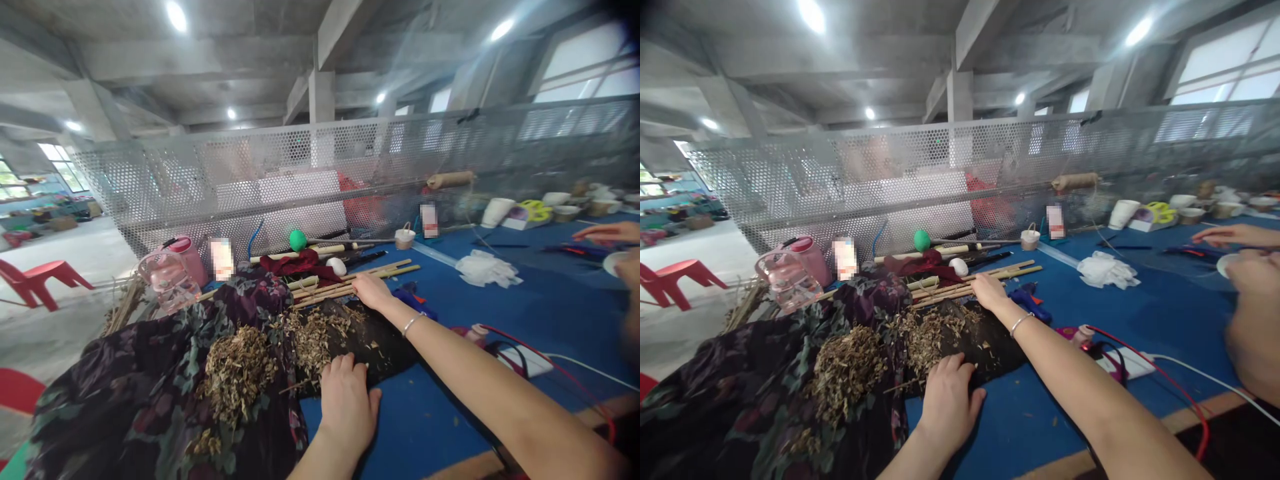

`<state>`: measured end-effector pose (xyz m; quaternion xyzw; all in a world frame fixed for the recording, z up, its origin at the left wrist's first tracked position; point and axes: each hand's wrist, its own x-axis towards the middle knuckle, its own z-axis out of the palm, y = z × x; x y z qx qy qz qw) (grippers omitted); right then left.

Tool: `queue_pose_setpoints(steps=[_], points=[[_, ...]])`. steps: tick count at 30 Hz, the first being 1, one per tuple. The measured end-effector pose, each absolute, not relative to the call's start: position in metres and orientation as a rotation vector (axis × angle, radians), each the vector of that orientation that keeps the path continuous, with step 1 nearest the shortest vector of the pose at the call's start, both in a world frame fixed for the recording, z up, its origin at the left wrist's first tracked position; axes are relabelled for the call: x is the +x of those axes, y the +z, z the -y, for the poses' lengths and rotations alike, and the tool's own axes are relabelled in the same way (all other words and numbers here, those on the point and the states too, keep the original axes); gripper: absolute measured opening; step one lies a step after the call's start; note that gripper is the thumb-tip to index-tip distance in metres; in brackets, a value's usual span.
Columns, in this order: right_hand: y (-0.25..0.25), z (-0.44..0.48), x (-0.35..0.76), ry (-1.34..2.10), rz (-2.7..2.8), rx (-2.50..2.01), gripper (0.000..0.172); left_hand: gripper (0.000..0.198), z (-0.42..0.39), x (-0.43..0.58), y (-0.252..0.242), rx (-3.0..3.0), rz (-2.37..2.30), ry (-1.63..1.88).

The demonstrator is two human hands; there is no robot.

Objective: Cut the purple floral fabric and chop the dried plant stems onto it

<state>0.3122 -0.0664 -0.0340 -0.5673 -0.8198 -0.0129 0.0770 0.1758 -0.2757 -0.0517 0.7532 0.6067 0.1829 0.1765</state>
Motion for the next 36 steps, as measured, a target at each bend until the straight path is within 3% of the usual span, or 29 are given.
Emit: queue_pose_setpoints(steps=[5, 7, 9, 13, 21, 36], points=[[-0.018, 0.079, 0.320, 0.046, 2.472, -1.630, 0.018, 0.040, 0.276, 0.175, -0.052, 2.157, -1.717, 0.498], [-0.019, 0.089, 0.336, 0.111, 2.461, -1.694, 0.031, 0.040, 0.276, 0.175, -0.051, 2.171, -1.715, 0.492], [-0.025, 0.103, 0.355, 0.149, 2.413, -1.833, 0.039, 0.041, 0.277, 0.175, -0.051, 2.176, -1.715, 0.479], [-0.048, 0.131, 0.384, 0.183, 2.292, -2.047, 0.034, 0.042, 0.278, 0.175, -0.051, 2.187, -1.724, 0.442], [-0.068, 0.153, 0.375, 0.209, 2.149, -1.987, 0.050, 0.041, 0.278, 0.174, -0.054, 2.219, -1.718, 0.483], [-0.075, 0.127, 0.381, -0.013, 1.929, -2.023, 0.030, 0.041, 0.279, 0.174, -0.053, 2.202, -1.736, 0.467]])
